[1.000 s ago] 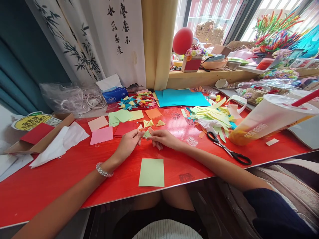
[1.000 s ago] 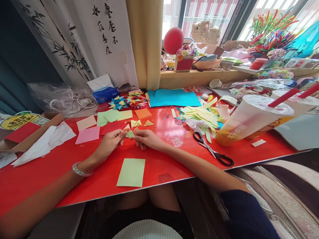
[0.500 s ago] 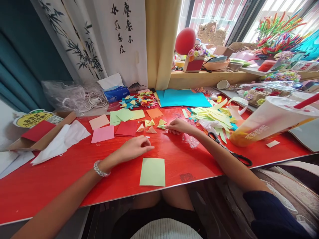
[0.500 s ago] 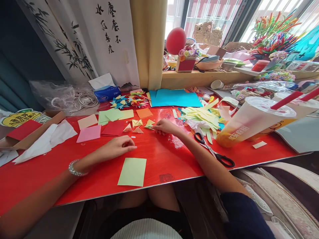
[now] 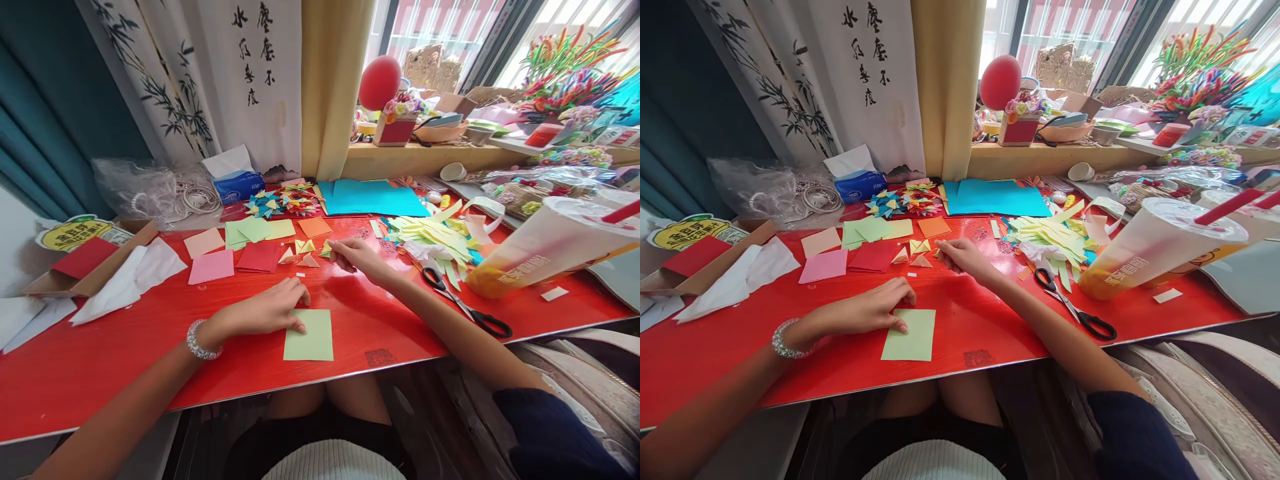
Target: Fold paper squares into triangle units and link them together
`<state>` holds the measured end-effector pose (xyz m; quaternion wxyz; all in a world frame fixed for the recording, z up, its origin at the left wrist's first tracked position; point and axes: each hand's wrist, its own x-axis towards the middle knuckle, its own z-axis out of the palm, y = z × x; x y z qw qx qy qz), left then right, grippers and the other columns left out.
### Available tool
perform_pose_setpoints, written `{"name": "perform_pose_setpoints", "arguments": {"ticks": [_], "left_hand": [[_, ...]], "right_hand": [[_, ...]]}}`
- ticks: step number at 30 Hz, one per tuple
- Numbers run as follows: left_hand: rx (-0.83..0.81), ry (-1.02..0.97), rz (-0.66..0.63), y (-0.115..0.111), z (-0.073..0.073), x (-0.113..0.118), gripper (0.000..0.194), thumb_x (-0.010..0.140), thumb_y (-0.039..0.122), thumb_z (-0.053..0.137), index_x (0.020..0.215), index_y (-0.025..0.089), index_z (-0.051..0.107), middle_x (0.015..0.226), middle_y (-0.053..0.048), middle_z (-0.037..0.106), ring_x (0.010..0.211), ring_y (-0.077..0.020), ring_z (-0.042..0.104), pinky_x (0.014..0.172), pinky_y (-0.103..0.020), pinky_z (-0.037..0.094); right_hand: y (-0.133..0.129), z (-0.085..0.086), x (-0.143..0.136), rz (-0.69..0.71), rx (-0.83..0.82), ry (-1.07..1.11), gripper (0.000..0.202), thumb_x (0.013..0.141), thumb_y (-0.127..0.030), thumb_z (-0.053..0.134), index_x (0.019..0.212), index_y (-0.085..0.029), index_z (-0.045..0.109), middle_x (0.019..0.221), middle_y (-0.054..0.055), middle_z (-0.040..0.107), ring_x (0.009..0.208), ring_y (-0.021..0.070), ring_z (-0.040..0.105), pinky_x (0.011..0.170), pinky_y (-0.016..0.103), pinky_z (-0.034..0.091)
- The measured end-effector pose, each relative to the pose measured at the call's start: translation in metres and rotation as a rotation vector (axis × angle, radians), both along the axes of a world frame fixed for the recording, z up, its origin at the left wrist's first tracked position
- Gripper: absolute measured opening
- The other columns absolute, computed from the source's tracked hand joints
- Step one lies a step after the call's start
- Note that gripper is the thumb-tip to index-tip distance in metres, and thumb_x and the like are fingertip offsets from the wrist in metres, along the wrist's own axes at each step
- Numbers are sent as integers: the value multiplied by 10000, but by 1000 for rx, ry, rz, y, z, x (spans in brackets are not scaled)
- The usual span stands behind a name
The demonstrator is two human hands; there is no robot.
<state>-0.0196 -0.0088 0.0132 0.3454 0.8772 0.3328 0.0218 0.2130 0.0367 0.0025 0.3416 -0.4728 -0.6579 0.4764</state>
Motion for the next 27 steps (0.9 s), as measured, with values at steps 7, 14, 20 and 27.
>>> {"name": "perform_pose_setpoints", "arguments": {"ticks": [7,14,20,27], "left_hand": [[6,-29,19,0,0,5,234,811,387,555,713,185,488,783,-13,504,711,-152,433,632,-273,333],[-152,-490,584,13,-6,11,345,791,364,584,1063,204,443,950,-35,597,810,-174,589,685,-284,457],[327,-387,213,10,12,-2,334,849,195,480,1176,246,525,1368,-58,404,1271,-213,382,1052,-380,336],[683,-332,31,14,7,-5,161,879,262,529,947,236,673,1270,-47,547,1240,-224,400,1059,-414,330]], "right_hand": [[-10,-4,-10,226,-53,-152,499,801,-599,528,656,-129,614,508,-11,533,408,58,442,418,195,346],[-16,-2,-19,188,-175,86,442,779,-566,582,745,-127,614,720,29,605,625,104,548,530,206,437],[-13,-8,-18,116,-236,245,321,735,-426,689,760,-122,587,686,-5,543,584,67,473,500,181,338],[-17,-1,-19,140,-186,291,248,769,-356,667,827,-123,607,685,-6,566,572,65,515,470,163,379]]}}
